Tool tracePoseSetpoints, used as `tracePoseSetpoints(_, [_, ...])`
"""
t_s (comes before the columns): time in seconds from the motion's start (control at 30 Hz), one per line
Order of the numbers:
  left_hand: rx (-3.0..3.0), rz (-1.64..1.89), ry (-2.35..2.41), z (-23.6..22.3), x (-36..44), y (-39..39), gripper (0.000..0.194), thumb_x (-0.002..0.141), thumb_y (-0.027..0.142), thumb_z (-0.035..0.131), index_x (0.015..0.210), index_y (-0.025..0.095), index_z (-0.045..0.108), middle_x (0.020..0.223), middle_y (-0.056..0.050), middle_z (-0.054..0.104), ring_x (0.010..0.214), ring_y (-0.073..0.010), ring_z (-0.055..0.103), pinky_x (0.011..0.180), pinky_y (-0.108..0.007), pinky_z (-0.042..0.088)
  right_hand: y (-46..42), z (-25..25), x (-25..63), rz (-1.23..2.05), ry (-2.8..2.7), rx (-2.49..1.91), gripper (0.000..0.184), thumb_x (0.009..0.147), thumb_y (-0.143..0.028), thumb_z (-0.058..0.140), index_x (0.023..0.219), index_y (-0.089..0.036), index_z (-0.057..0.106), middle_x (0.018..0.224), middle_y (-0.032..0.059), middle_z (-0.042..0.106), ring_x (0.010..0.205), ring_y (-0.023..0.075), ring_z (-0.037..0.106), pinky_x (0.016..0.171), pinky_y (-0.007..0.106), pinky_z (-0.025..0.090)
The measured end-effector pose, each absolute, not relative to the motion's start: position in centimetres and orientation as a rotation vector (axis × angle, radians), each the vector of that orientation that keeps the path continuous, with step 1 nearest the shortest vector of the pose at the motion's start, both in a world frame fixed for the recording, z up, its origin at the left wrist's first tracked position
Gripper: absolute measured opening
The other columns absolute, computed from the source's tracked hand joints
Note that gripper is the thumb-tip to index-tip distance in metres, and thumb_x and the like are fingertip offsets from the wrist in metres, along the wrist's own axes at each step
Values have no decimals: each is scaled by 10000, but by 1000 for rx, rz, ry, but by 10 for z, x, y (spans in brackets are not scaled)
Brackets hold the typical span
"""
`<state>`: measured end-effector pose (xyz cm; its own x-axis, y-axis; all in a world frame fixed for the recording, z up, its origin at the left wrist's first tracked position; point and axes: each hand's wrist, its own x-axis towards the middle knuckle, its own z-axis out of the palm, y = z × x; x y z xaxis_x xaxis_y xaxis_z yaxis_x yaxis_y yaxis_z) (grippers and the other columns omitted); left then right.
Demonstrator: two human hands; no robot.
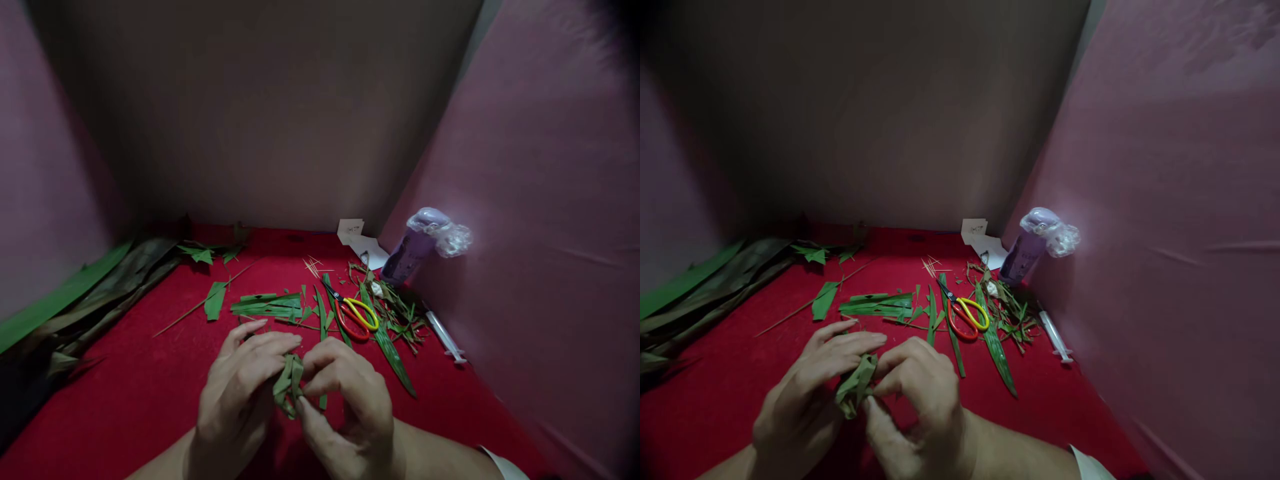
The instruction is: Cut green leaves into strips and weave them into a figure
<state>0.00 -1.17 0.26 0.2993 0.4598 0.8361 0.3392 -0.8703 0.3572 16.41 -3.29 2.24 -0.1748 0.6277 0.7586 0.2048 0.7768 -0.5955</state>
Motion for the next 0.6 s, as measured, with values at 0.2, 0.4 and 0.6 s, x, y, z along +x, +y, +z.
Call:
tracePoseSetpoints(0.2, [2475,1683,855,9,2,-12,291,792,56,518,1013,245,509,981,-59,737,924,-226,683,919,-505,438,-33,20,163,499,-1699,-657,218,724,-12,521,845,-188,563,687,34,617,627,160,570,601,309,484])
tracePoseSetpoints(0.4, [2498,1709,838,12,-1,-12,323,759,11,531,1006,219,509,1006,-87,733,930,-242,683,933,-544,407,-34,21,164,596,-1694,-675,158,740,-52,543,838,-162,597,671,45,611,612,155,543,574,297,463])
tracePoseSetpoints(0.6, [2526,1697,854,10,-3,-11,338,746,6,543,1008,217,507,1011,-88,734,939,-250,680,938,-555,392,-31,23,166,1073,-1640,-729,142,793,-292,587,787,-153,615,694,41,601,631,144,535,598,281,461])
